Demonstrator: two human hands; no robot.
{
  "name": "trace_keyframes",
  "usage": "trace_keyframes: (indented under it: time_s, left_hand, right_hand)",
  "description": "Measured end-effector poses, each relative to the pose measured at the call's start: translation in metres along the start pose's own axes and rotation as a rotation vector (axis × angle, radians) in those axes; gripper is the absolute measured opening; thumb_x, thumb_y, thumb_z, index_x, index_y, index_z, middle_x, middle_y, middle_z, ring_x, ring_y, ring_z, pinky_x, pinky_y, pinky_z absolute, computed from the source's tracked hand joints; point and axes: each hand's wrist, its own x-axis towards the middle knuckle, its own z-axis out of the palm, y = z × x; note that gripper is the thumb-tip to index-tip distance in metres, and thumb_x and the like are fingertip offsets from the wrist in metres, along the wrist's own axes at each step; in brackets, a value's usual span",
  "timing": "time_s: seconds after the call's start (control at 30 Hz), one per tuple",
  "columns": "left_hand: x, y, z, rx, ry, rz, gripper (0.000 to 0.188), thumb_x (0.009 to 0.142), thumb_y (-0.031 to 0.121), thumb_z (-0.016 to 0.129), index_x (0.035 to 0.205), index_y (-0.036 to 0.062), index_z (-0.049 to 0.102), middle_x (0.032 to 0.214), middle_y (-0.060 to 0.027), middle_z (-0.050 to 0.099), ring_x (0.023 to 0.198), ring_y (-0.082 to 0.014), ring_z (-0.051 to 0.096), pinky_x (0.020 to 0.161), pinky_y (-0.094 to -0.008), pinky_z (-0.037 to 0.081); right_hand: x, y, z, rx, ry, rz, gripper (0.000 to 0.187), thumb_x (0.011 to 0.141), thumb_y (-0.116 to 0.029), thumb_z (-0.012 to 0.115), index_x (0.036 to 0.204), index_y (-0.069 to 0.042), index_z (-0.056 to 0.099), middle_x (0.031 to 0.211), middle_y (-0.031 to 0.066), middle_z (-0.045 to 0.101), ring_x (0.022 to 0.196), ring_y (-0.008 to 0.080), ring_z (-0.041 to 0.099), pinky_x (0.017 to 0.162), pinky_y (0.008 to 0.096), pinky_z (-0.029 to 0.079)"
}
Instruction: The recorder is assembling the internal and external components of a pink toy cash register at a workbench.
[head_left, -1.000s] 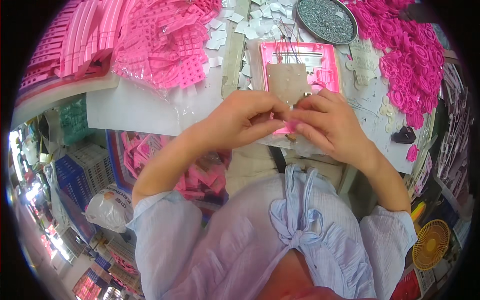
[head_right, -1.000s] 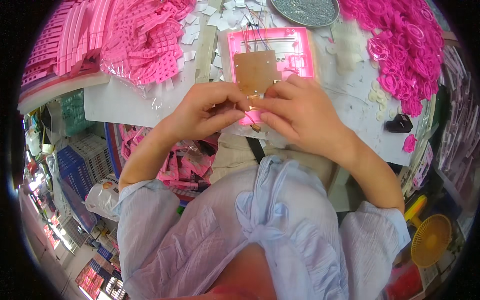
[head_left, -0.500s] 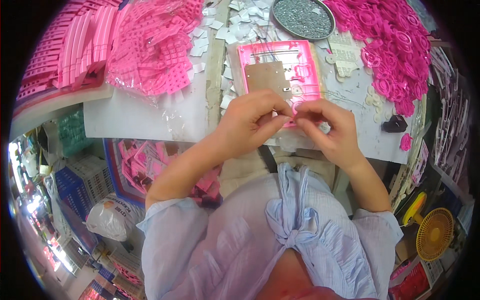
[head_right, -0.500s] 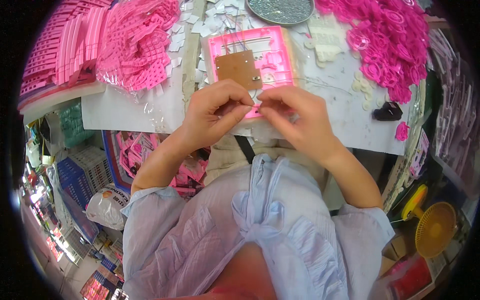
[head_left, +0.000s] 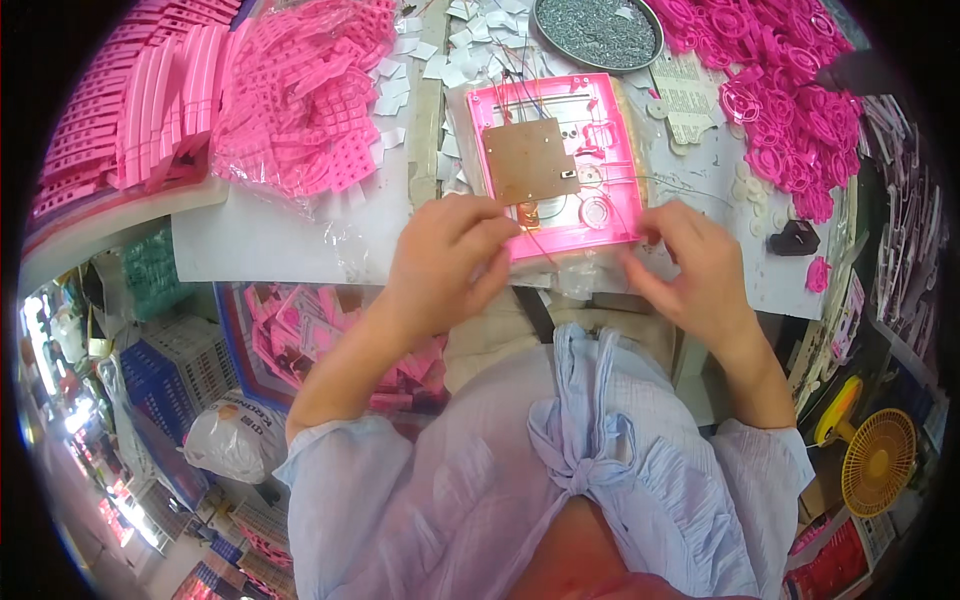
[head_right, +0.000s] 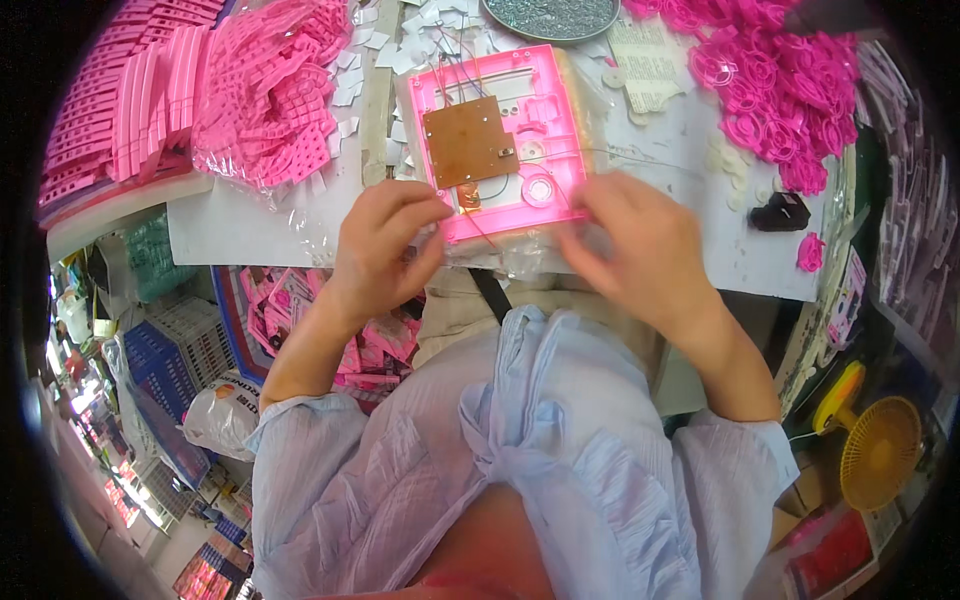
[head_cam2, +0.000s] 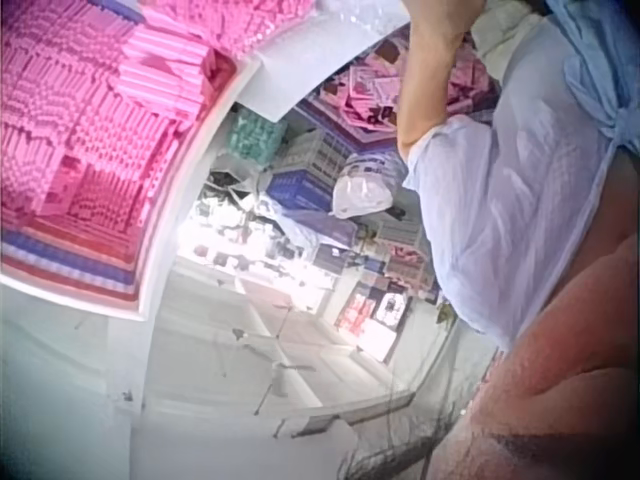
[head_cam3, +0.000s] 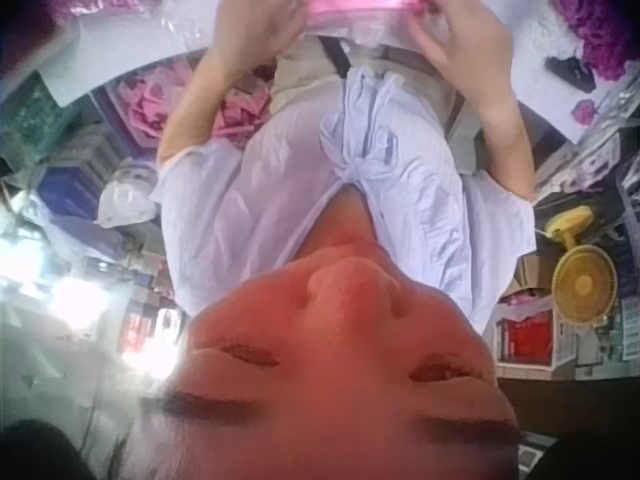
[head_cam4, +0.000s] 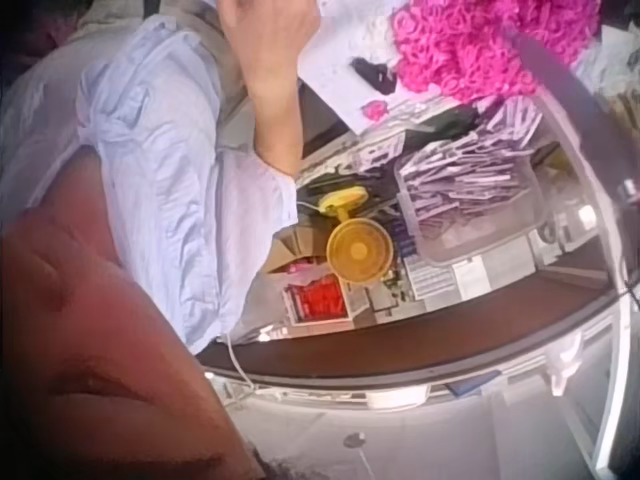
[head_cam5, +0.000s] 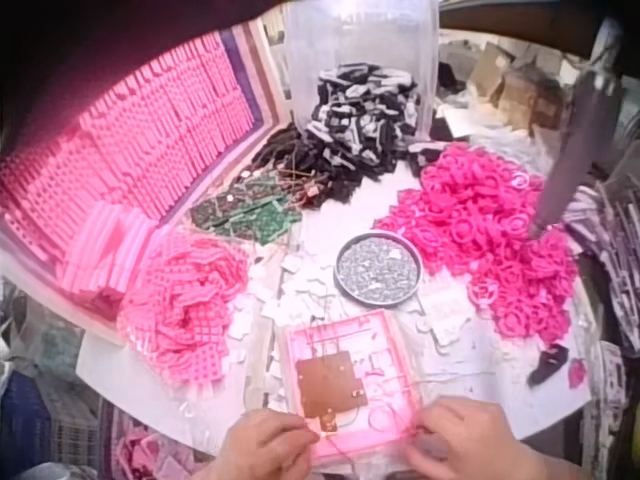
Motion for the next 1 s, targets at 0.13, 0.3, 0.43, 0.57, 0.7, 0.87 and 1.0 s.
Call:
trace_keyframes:
  time_s: [0.13, 0.3, 0.43, 0.57, 0.7, 0.87, 1.0]
  left_hand:
    - [0.015, 0.015, 0.013, 0.095, -0.138, 0.206, 0.026, 0.075, 0.006, 0.076, 0.100, 0.0106, 0.068, 0.094, -0.0047, 0.068, 0.086, -0.0237, 0.063, 0.078, -0.0369, 0.047]
    - [0.032, 0.009, 0.017, 0.017, -0.260, 0.248, 0.024, 0.078, 0.009, 0.076, 0.101, 0.0096, 0.068, 0.092, -0.0035, 0.067, 0.078, -0.0211, 0.061, 0.071, -0.0363, 0.046]
    - [0.048, 0.014, 0.023, -0.296, -0.165, -0.038, 0.019, 0.084, 0.005, 0.073, 0.101, 0.0045, 0.066, 0.091, -0.0068, 0.067, 0.071, -0.0175, 0.060, 0.063, -0.0314, 0.045]
    - [0.056, 0.021, 0.021, -0.623, -0.201, -0.496, 0.014, 0.089, 0.004, 0.069, 0.102, 0.0010, 0.064, 0.090, -0.0102, 0.067, 0.071, -0.0158, 0.061, 0.063, -0.0288, 0.047]
    - [0.055, 0.014, 0.008, -0.592, -0.402, -0.252, 0.016, 0.088, 0.002, 0.069, 0.103, 0.0038, 0.065, 0.087, -0.0069, 0.067, 0.073, -0.0149, 0.061, 0.065, -0.0276, 0.048]
    - [0.048, 0.018, 0.000, -0.525, -0.401, -0.033, 0.016, 0.086, -0.003, 0.069, 0.100, 0.0052, 0.068, 0.086, -0.0029, 0.065, 0.073, -0.0109, 0.059, 0.061, -0.0250, 0.045]
    - [0.044, 0.023, 0.006, -0.638, -0.312, -0.282, 0.013, 0.086, -0.005, 0.069, 0.097, 0.0025, 0.067, 0.087, -0.0010, 0.063, 0.073, -0.0063, 0.056, 0.059, -0.0237, 0.043]
  right_hand:
    - [-0.031, 0.005, 0.022, -0.021, -0.061, 0.275, 0.018, 0.088, -0.011, 0.070, 0.100, -0.007, 0.058, 0.084, 0.0094, 0.067, 0.069, 0.0279, 0.067, 0.065, 0.0374, 0.054]
    - [-0.033, 0.045, 0.007, 0.587, -0.026, 0.516, 0.019, 0.089, -0.003, 0.067, 0.106, -0.005, 0.061, 0.088, 0.0090, 0.069, 0.069, 0.0281, 0.067, 0.062, 0.0315, 0.053]
    - [0.003, 0.046, -0.021, -0.141, 0.462, -0.043, 0.033, 0.079, 0.000, 0.073, 0.111, -0.003, 0.064, 0.108, 0.0129, 0.068, 0.097, 0.0300, 0.063, 0.082, 0.0361, 0.052]
    - [-0.003, 0.018, -0.001, 0.061, 0.170, -0.263, 0.040, 0.073, -0.004, 0.079, 0.110, -0.002, 0.064, 0.111, 0.0118, 0.067, 0.102, 0.0337, 0.061, 0.084, 0.0396, 0.051]
    - [0.004, 0.009, 0.021, 0.212, 0.076, -0.170, 0.038, 0.072, -0.003, 0.078, 0.107, -0.002, 0.065, 0.100, 0.0123, 0.065, 0.098, 0.0335, 0.060, 0.082, 0.0388, 0.051]
    - [0.007, 0.013, 0.022, 0.235, 0.022, -0.223, 0.033, 0.073, 0.000, 0.075, 0.104, -0.001, 0.065, 0.098, 0.0120, 0.065, 0.093, 0.0319, 0.060, 0.080, 0.0389, 0.051]
    - [-0.005, 0.006, 0.014, 0.547, 0.049, 0.015, 0.033, 0.073, 0.001, 0.074, 0.104, -0.002, 0.064, 0.101, 0.0121, 0.066, 0.088, 0.0311, 0.062, 0.077, 0.0377, 0.052]
